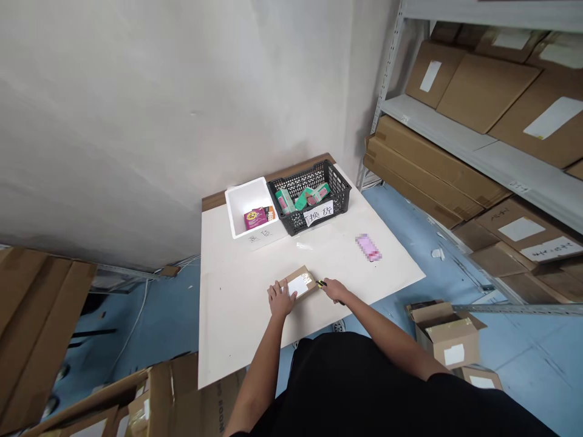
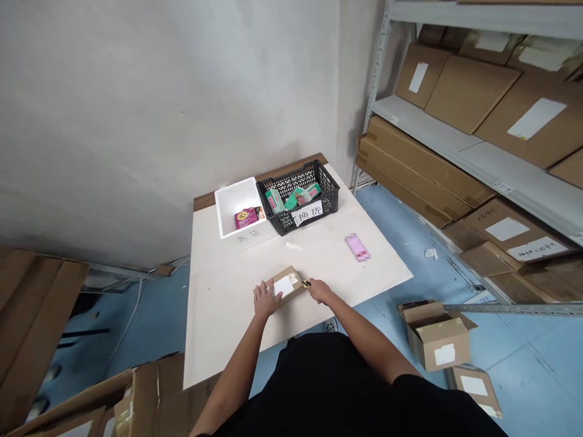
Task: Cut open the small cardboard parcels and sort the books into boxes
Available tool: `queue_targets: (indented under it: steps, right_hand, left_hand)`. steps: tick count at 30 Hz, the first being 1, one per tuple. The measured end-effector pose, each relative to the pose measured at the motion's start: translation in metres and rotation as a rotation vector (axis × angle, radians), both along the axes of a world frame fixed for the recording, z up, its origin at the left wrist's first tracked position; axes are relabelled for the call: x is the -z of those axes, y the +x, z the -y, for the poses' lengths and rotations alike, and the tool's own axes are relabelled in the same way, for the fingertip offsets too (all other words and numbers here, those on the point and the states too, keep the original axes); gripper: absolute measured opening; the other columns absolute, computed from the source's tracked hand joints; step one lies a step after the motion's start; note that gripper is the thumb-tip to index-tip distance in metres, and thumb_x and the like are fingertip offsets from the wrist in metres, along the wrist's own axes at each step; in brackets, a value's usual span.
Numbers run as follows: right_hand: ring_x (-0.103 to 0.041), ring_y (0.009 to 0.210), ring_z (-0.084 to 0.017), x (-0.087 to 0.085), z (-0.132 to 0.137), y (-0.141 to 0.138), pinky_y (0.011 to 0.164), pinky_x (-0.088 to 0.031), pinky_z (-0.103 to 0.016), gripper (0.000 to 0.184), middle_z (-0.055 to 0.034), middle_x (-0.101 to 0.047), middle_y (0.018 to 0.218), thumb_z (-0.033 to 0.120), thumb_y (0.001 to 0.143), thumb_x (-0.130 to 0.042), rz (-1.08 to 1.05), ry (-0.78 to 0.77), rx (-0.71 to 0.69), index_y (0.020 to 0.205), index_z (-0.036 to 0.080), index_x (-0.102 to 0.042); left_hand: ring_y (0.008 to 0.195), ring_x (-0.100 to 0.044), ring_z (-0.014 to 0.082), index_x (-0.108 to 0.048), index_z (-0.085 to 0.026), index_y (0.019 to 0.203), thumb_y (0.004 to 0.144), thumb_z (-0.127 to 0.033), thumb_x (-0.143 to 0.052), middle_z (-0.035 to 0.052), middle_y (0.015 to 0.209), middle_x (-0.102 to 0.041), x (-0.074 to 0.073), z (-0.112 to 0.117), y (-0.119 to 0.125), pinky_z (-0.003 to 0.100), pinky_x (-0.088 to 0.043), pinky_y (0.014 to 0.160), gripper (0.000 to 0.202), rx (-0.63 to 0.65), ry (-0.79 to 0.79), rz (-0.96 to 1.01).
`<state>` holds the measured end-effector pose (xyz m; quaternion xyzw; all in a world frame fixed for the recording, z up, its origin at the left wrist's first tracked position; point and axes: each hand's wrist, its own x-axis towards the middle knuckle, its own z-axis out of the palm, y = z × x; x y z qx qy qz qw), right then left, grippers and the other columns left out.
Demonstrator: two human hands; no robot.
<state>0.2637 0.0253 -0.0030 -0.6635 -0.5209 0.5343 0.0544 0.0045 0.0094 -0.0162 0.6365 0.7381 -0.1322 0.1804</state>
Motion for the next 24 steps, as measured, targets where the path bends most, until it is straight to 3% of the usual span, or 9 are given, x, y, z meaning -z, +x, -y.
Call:
queue_targets:
  steps: [4, 6, 9, 11, 14, 17, 21, 24]
  right_hand:
    - [-0.06, 0.045, -0.012, 0.019, 0.015, -0.009, 0.055, -0.045, -0.023, 0.024, 0.0014, -0.068, 0.077, 0.043, 0.107, -0.049, -0.046, 0.077, 0.137, 0.119, 0.022, -0.054]
    - [-0.066, 0.053, -0.016, 0.032, 0.022, -0.021, 0.057, -0.049, -0.025, 0.028, -0.0009, -0.071, 0.083, 0.043, 0.105, -0.052, -0.071, 0.084, 0.213, 0.124, 0.022, -0.052]
    - [-0.077, 0.085, -0.025, 0.053, 0.029, -0.04, 0.075, -0.055, -0.031, 0.045, -0.0069, -0.076, 0.1, 0.043, 0.095, -0.065, -0.079, 0.23, 0.281, 0.133, 0.023, -0.049]
    - [-0.075, 0.106, -0.03, 0.063, 0.028, -0.049, 0.086, -0.055, -0.034, 0.055, -0.0104, -0.076, 0.114, 0.037, 0.089, -0.07, -0.064, 0.3, 0.299, 0.138, 0.023, -0.048]
    - [-0.073, 0.114, -0.031, 0.069, 0.018, -0.061, 0.092, -0.053, -0.035, 0.054, -0.0099, -0.075, 0.121, 0.031, 0.085, -0.069, -0.057, 0.301, 0.283, 0.136, 0.025, -0.05]
    - [-0.074, 0.11, -0.031, 0.067, 0.001, -0.077, 0.091, -0.053, -0.037, 0.039, -0.008, -0.076, 0.115, 0.039, 0.089, -0.063, -0.08, 0.293, 0.247, 0.125, 0.027, -0.057]
    - [-0.075, 0.098, -0.028, 0.067, -0.017, -0.102, 0.084, -0.056, -0.037, 0.035, -0.0068, -0.077, 0.102, 0.055, 0.095, -0.047, -0.287, 0.211, 0.263, 0.115, 0.028, -0.059]
    - [-0.076, 0.091, -0.028, 0.073, -0.019, -0.117, 0.084, -0.058, -0.039, 0.043, -0.0079, -0.076, 0.095, 0.065, 0.091, -0.046, -0.438, 0.15, 0.286, 0.103, 0.026, -0.059]
  left_hand:
    - [0.154, -0.03, 0.0467, -0.03, -0.017, 0.168, 0.101, -0.057, -0.039, 0.023, 0.17, -0.033, -0.01, 0.008, 0.028, 0.06, -0.032, 0.119, 0.078, -0.046, 0.055, -0.069]
    - [0.142, -0.044, 0.0463, -0.036, -0.012, 0.165, 0.102, -0.056, -0.04, 0.0273, 0.16, -0.045, -0.014, 0.016, 0.044, 0.059, -0.037, 0.114, 0.077, -0.07, 0.084, -0.095]
    - [0.129, -0.054, 0.042, -0.039, -0.006, 0.162, 0.103, -0.053, -0.039, 0.029, 0.144, -0.056, -0.017, 0.031, 0.055, 0.052, -0.045, 0.105, 0.075, -0.068, 0.062, -0.047]
    - [0.128, -0.056, 0.0364, -0.043, -0.01, 0.16, 0.105, -0.042, -0.036, 0.0249, 0.138, -0.059, -0.016, 0.043, 0.051, 0.045, -0.047, 0.104, 0.064, -0.034, 0.038, 0.041]
    - [0.125, -0.061, 0.0286, -0.039, -0.019, 0.163, 0.101, -0.024, -0.041, 0.0182, 0.138, -0.06, -0.013, 0.057, 0.036, 0.036, -0.049, 0.101, 0.062, -0.018, -0.055, 0.147]
    - [0.119, -0.067, 0.0263, -0.031, -0.024, 0.166, 0.096, -0.014, -0.043, 0.0159, 0.14, -0.06, -0.009, 0.064, 0.015, 0.034, -0.052, 0.096, 0.072, -0.049, -0.127, 0.194]
    - [0.124, -0.067, 0.0278, -0.037, -0.022, 0.164, 0.096, -0.014, -0.04, 0.0168, 0.142, -0.061, -0.004, 0.062, -0.028, 0.037, -0.052, 0.101, 0.068, -0.153, -0.148, 0.209]
    - [0.135, -0.062, 0.0283, -0.041, -0.015, 0.162, 0.099, -0.019, -0.036, 0.0207, 0.161, -0.047, -0.001, 0.063, -0.065, 0.038, -0.049, 0.11, 0.063, -0.297, -0.142, 0.205]
